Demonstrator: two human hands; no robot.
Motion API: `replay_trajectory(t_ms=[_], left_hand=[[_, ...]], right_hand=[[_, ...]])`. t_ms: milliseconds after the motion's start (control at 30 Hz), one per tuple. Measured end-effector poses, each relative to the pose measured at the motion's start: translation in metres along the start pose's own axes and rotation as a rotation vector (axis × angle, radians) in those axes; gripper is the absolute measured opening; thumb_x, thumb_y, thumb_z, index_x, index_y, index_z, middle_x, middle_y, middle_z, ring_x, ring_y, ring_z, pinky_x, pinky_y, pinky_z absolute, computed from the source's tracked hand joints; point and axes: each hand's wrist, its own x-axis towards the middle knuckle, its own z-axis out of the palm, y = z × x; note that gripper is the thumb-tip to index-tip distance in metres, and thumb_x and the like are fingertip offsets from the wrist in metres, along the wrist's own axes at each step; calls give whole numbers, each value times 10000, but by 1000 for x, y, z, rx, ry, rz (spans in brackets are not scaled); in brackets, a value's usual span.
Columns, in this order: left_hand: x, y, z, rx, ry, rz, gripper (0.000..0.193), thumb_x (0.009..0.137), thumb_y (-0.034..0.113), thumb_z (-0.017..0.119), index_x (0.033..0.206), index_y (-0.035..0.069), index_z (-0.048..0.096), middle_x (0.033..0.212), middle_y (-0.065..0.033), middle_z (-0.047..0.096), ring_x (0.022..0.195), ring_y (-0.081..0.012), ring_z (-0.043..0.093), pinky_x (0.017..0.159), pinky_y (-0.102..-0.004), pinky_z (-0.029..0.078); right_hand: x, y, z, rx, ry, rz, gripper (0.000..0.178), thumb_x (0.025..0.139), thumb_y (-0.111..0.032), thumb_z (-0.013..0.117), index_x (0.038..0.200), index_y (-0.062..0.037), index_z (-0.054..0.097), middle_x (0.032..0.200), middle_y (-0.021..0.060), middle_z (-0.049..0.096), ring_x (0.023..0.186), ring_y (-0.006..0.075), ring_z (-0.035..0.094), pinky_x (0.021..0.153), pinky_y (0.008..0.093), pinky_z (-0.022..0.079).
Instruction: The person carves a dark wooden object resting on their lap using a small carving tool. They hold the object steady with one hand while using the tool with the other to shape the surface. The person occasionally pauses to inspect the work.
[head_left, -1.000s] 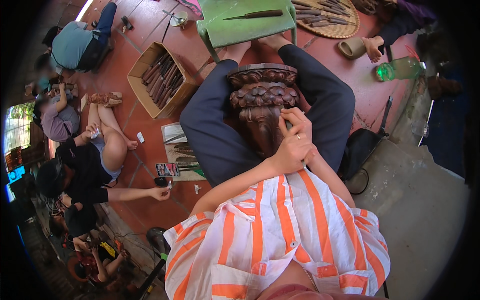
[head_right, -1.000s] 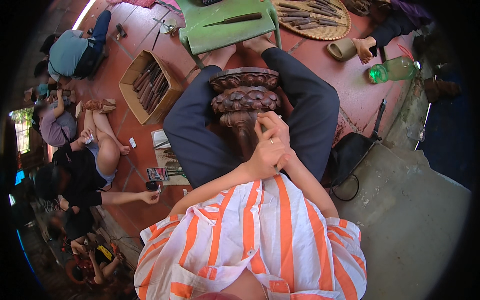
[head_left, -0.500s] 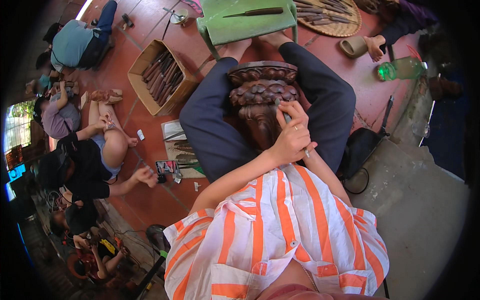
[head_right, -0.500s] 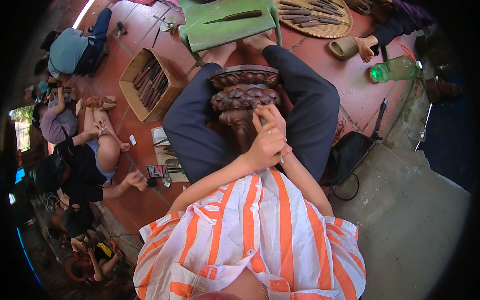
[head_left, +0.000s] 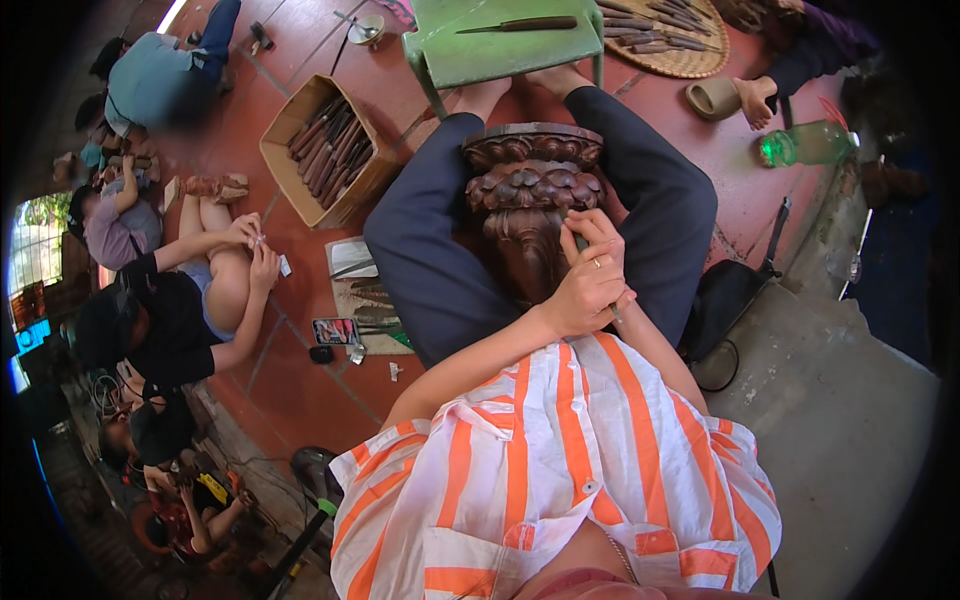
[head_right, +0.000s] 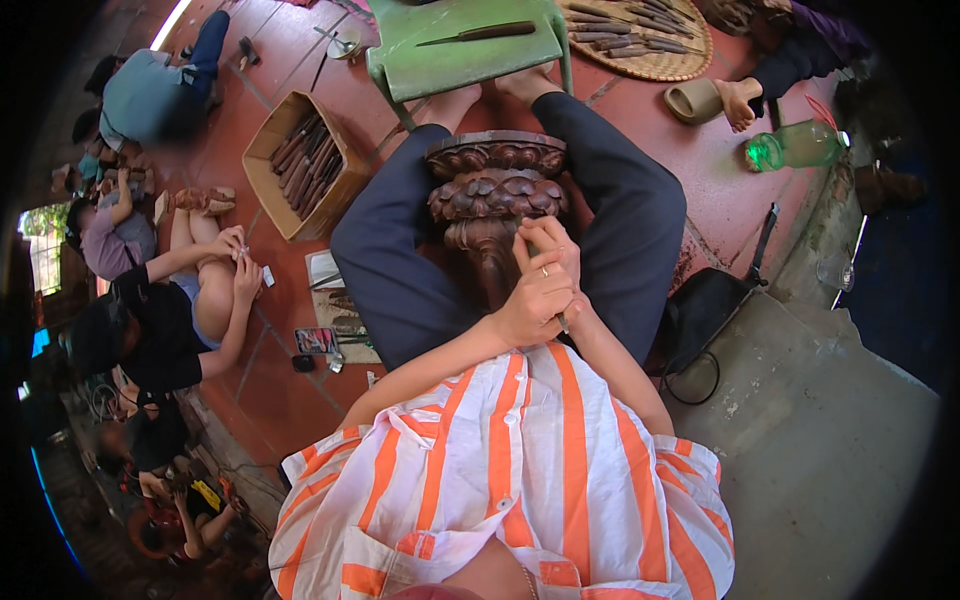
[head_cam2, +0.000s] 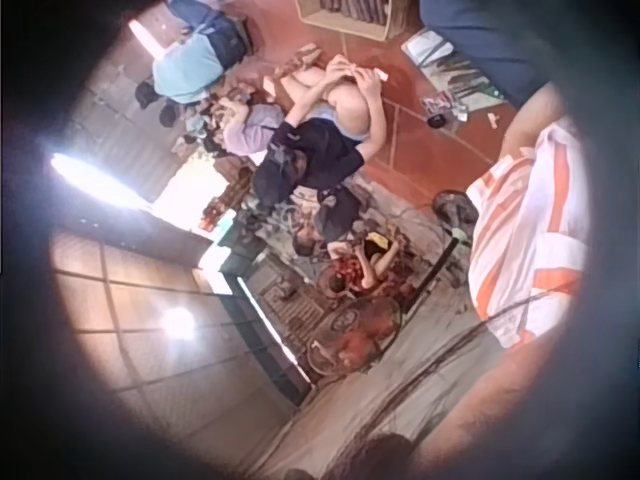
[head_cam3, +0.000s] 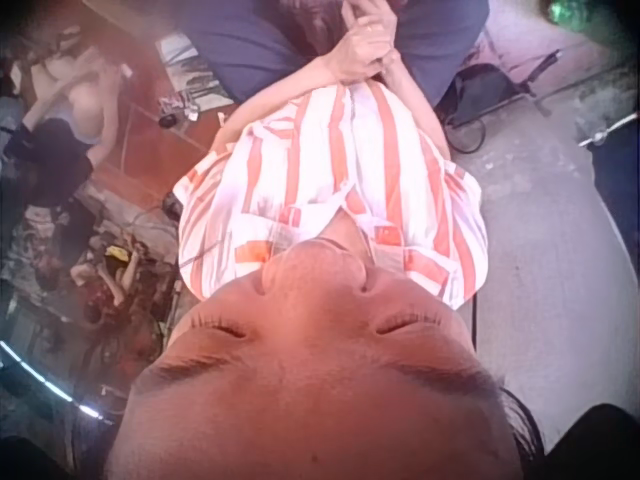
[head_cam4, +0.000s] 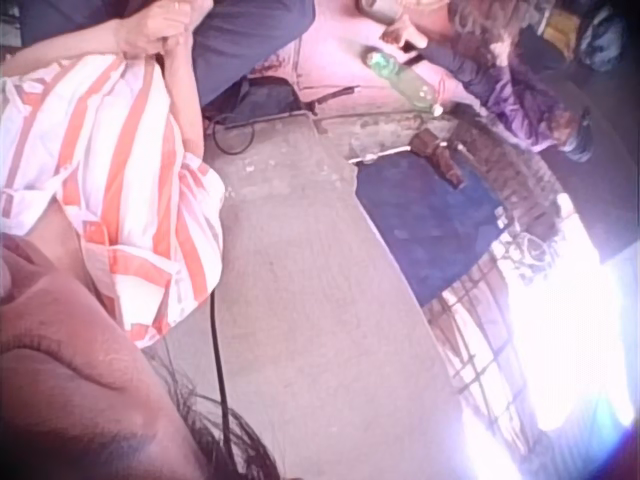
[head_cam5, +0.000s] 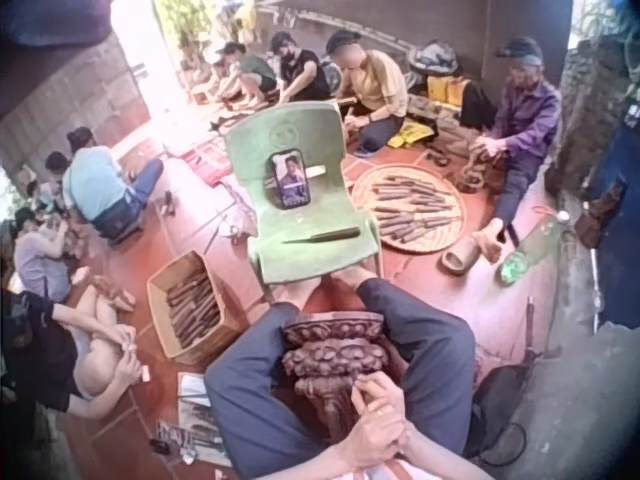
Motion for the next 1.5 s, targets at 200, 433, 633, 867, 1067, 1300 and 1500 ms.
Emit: replay_trajectory(t_ms=[200,433,633,867,1067,1300,1500], left_hand=[[-9,0,7,-50,-8,22,60,731,31,653,697,27,605,685,-72,536,711,-258,552,993,-461,396],[-6,-3,9,-34,69,18,185,746,95,696,647,35,551,664,-64,510,714,-253,548,990,-450,395],[2,-9,3,-6,67,86,226,759,113,692,611,42,536,643,-62,509,697,-257,551,970,-443,397],[5,-8,4,-20,105,144,219,759,96,681,600,40,542,635,-71,514,696,-262,556,934,-424,406],[-2,-5,8,-30,95,112,211,755,89,690,608,42,545,620,-69,497,676,-258,540,962,-437,405],[-2,1,4,-23,67,78,163,754,83,694,656,30,575,655,-61,537,696,-242,561,965,-445,423],[-4,-5,3,5,34,80,155,754,55,680,646,26,572,657,-83,545,682,-271,557,946,-459,427]], right_hand=[[-3,2,1,8,37,-64,161,734,1,718,879,-5,648,898,124,638,827,275,651,683,333,531],[6,3,4,14,9,-128,139,732,28,718,850,6,649,861,129,654,810,261,655,710,339,531],[19,-7,3,-37,36,-57,113,739,17,731,816,-4,652,839,123,664,792,249,678,710,311,546],[14,-4,1,-85,68,-115,122,730,31,735,820,-1,659,832,124,663,792,248,680,715,313,549],[4,11,3,-25,74,-119,137,727,40,721,842,0,659,840,111,656,797,249,667,712,314,537],[-3,8,4,-42,61,-65,127,732,-20,727,833,-1,652,879,109,658,840,245,648,752,334,526],[-1,8,10,21,93,-69,170,722,0,724,875,-5,650,864,113,644,821,254,648,720,314,526]])
